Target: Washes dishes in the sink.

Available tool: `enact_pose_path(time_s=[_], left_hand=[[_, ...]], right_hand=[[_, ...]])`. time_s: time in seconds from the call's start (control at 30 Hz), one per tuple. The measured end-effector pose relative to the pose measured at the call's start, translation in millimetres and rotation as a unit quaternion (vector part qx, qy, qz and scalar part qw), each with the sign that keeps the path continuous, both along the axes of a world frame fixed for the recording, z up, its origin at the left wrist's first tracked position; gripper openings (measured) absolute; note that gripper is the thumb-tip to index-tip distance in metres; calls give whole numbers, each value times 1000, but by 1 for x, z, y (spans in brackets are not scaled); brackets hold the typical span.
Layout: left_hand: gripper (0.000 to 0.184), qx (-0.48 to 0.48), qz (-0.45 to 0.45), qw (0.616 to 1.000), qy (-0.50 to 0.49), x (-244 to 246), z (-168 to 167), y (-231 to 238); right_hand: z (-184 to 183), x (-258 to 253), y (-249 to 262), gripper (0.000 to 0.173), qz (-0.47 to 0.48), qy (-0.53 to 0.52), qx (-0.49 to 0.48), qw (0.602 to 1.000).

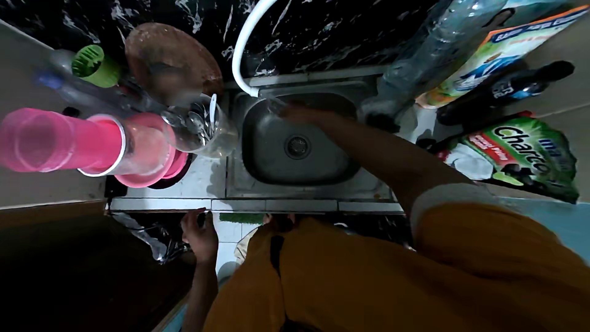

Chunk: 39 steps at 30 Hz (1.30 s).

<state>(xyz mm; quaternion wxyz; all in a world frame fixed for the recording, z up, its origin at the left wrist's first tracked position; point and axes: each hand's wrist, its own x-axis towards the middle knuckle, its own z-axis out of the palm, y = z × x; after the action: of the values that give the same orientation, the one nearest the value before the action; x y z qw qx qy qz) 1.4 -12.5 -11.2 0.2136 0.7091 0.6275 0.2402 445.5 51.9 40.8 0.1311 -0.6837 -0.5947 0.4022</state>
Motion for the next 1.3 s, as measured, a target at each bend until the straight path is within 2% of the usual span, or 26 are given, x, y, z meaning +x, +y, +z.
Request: enact_pose_path(time_s=[0.07, 0.13, 0.2, 0.27, 0.3, 0.33, 0.37, 0.4, 0.47, 0.5, 0.57, 0.63, 0.73, 0.8, 0.9, 1.0, 1.1, 1.17, 1.2, 1.27, 1.3], left_hand=[[25, -14, -79, 997, -6, 8, -5, 2], [25, -45, -177, 983, -30, 41, -3, 9], [29, -99, -269, 956, -66, 99, 6, 16], [42, -206, -323, 917, -109, 174, 26, 27], [49, -269, -334, 892, -142, 211, 35, 34], [52, -334, -327, 862, -194, 244, 41, 41], [52, -391, -299, 830, -262, 274, 41, 48], [51, -427, -248, 803, -333, 300, 37, 53], [48, -438, -100, 762, -465, 342, 29, 59], [48, -434, -31, 747, -502, 354, 31, 62], [42, -411, 69, 748, -516, 364, 36, 62], [35, -403, 110, 745, -520, 366, 37, 60], [31, -419, 140, 711, -548, 366, 36, 57], [32, -433, 137, 714, -533, 364, 26, 56], [46, -441, 119, 762, -459, 362, 15, 54], [50, -474, 104, 778, -399, 359, 9, 55], [29, -465, 50, 759, -452, 368, 52, 66], [34, -407, -26, 737, -539, 387, 88, 89], [36, -378, -88, 726, -568, 395, 101, 104], [35, -352, -156, 735, -558, 397, 108, 120], [36, -360, -132, 753, -535, 394, 105, 119]], right_hand=[[-6, -1, -21, 40, -83, 93, -57, 991], [-10, -3, -39, 38, -238, 240, -79, 938], [-11, -11, -54, 34, -418, 360, -42, 833], [-6, -22, -60, 24, -561, 458, 34, 689], [-7, -25, -60, 21, -597, 501, 66, 623], [-9, -27, -59, 21, -610, 535, 84, 579], [-12, -29, -58, 21, -607, 560, 96, 556], [-15, -32, -54, 23, -602, 572, 107, 546], [-22, -35, -47, 29, -579, 590, 131, 547], [-24, -37, -44, 32, -561, 598, 145, 554], [-30, -37, -42, 38, -551, 609, 149, 550], [-31, -38, -39, 35, -570, 620, 136, 523], [-30, -41, -36, 31, -611, 614, 121, 485], [-34, -44, -38, 28, -617, 603, 122, 492], [-42, -45, -46, 27, -626, 578, 112, 511], [-45, -49, -46, 28, -671, 561, 78, 479], [-8, -40, -33, 25, -643, 572, 111, 497], [21, -17, -9, 28, -566, 639, 191, 484], [37, -9, 1, 33, -526, 654, 234, 491], [55, -9, 14, 36, -516, 642, 264, 501], [50, -15, 15, 34, -525, 640, 252, 502]])
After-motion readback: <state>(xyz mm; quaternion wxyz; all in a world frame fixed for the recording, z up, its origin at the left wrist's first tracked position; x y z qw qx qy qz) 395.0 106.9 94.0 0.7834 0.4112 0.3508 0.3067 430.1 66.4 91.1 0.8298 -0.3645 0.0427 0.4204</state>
